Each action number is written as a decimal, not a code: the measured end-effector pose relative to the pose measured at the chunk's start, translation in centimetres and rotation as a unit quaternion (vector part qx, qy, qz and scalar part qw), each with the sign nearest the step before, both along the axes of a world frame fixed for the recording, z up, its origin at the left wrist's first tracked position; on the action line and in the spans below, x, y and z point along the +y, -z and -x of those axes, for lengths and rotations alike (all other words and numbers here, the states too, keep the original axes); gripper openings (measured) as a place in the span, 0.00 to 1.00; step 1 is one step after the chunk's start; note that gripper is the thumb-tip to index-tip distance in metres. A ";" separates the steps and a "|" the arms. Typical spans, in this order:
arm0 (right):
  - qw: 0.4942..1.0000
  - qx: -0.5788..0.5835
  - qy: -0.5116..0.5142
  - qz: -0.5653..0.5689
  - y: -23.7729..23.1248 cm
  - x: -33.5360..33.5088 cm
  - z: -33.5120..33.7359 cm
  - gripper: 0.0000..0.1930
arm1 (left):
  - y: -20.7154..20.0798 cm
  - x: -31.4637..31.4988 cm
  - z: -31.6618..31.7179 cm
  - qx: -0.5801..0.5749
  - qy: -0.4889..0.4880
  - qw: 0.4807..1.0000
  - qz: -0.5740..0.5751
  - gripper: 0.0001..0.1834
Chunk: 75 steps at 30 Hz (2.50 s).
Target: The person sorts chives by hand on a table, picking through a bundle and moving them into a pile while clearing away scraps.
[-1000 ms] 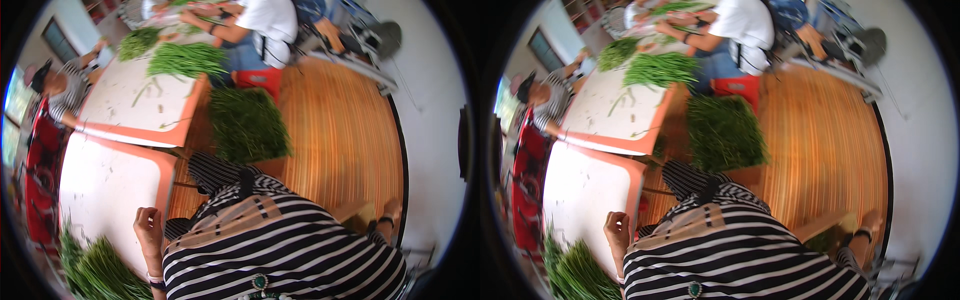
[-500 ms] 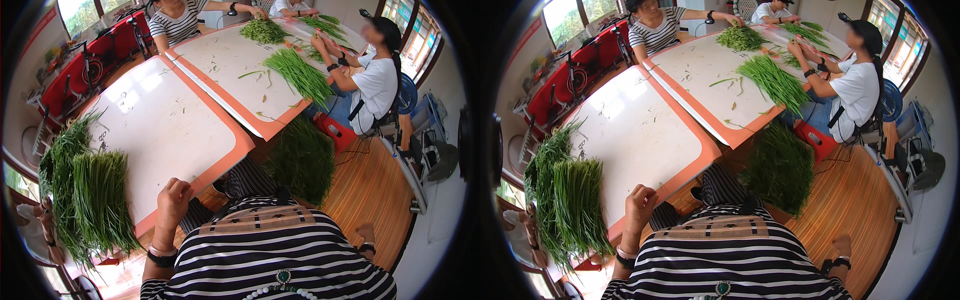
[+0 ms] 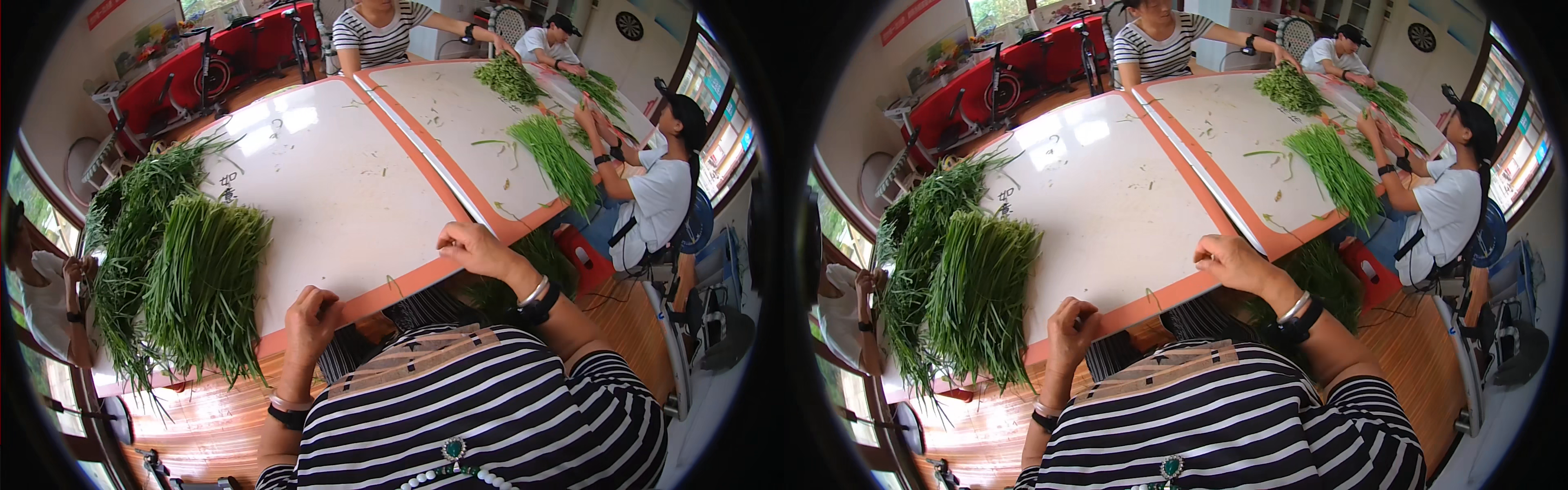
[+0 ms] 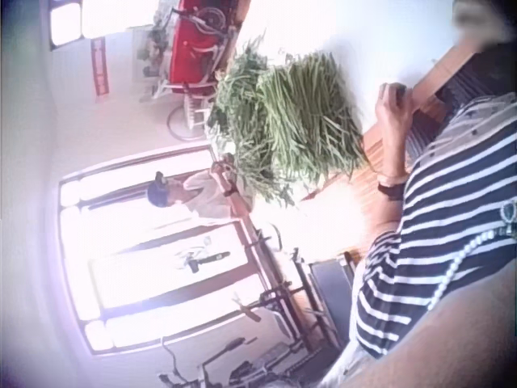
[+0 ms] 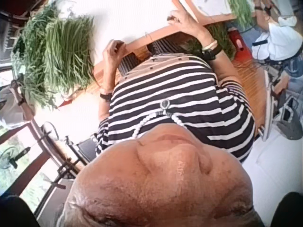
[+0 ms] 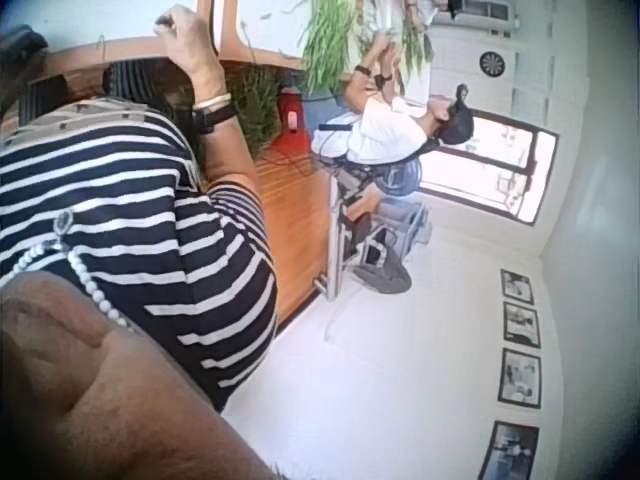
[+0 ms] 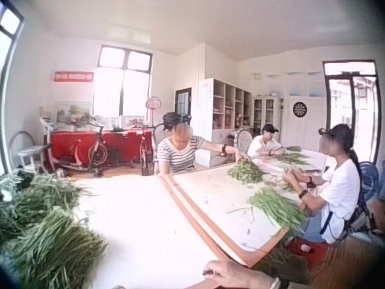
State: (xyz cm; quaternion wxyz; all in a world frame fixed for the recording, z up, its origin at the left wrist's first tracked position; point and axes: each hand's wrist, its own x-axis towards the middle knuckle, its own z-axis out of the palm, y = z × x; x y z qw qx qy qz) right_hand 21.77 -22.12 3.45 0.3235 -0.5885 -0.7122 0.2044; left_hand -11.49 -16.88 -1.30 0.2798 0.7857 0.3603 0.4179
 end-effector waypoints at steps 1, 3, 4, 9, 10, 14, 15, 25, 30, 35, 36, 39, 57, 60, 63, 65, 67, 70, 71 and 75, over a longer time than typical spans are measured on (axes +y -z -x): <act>0.999 0.010 -0.040 -0.014 0.0 1.0 1.5 0.05 | -0.2 0.0 0.1 0.013 0.008 1.000 0.011 0.05; 0.998 0.020 -0.049 -0.037 1.4 2.8 2.9 0.06 | -0.5 -0.2 0.1 0.009 0.013 0.999 0.033 0.05; 0.998 0.040 -0.048 -0.024 1.9 3.4 3.3 0.05 | -0.6 -0.2 0.2 0.012 0.010 0.999 0.030 0.05; 0.996 0.084 -0.002 0.008 4.9 4.7 3.5 0.05 | -0.4 0.0 0.5 0.013 0.012 0.999 0.050 0.04; 0.994 0.102 0.001 -0.050 5.3 4.7 3.7 0.04 | -0.4 0.0 0.5 0.016 0.005 0.998 0.053 0.04; 0.982 0.162 -0.014 -0.096 4.6 4.9 4.5 0.05 | -0.2 -0.9 0.7 0.009 -0.044 0.998 0.033 0.04; 0.978 0.180 -0.015 -0.101 5.6 5.0 4.0 0.08 | -0.1 -0.7 0.5 0.006 -0.039 0.999 0.028 0.05; 0.973 0.214 -0.056 -0.061 6.1 4.3 2.4 0.08 | -9.6 1.6 3.8 0.224 -0.226 0.932 -0.176 0.49; 0.972 0.217 -0.072 -0.050 5.6 4.3 2.5 0.07 | -11.2 9.3 13.3 0.243 -0.368 0.891 -0.107 0.62; 0.975 0.207 -0.066 -0.043 5.7 4.3 2.5 0.07 | -9.6 14.4 15.9 0.266 -0.384 0.884 -0.010 0.67; 0.976 0.203 -0.065 -0.041 5.7 4.2 2.5 0.07 | -9.5 15.2 15.5 0.293 -0.395 0.871 0.008 0.68; 0.978 0.198 -0.060 -0.039 5.7 4.3 2.7 0.07 | -9.6 17.0 14.4 0.323 -0.413 0.850 0.038 0.70; 0.978 0.205 -0.046 0.004 6.0 4.3 3.2 0.07 | -5.6 16.5 12.5 0.283 -0.425 0.859 0.041 0.70; 0.981 0.185 -0.055 0.000 6.2 4.2 2.9 0.06 | -6.2 17.1 13.5 0.262 -0.402 0.875 0.064 0.70; 0.978 0.202 -0.055 -0.011 6.3 4.2 3.0 0.07 | -7.0 19.4 16.9 0.212 -0.373 0.900 0.082 0.64; 0.979 0.192 -0.060 -0.016 6.5 4.4 3.1 0.07 | -6.8 22.8 21.8 0.264 -0.332 0.903 0.064 0.60; 0.982 0.183 -0.052 -0.018 6.5 4.9 3.1 0.08 | -8.1 24.1 23.1 0.248 -0.287 0.922 0.079 0.58; 0.979 0.197 -0.036 0.023 6.1 4.7 3.0 0.02 | -9.6 24.2 22.8 0.224 -0.313 0.910 0.156 0.60; 0.980 0.196 -0.035 0.027 5.7 4.6 3.4 0.02 | -9.6 25.0 23.5 0.236 -0.312 0.900 0.192 0.62; 0.976 0.214 -0.030 0.017 5.6 4.6 4.0 0.05 | -6.7 26.9 23.2 0.247 -0.344 0.887 0.185 0.60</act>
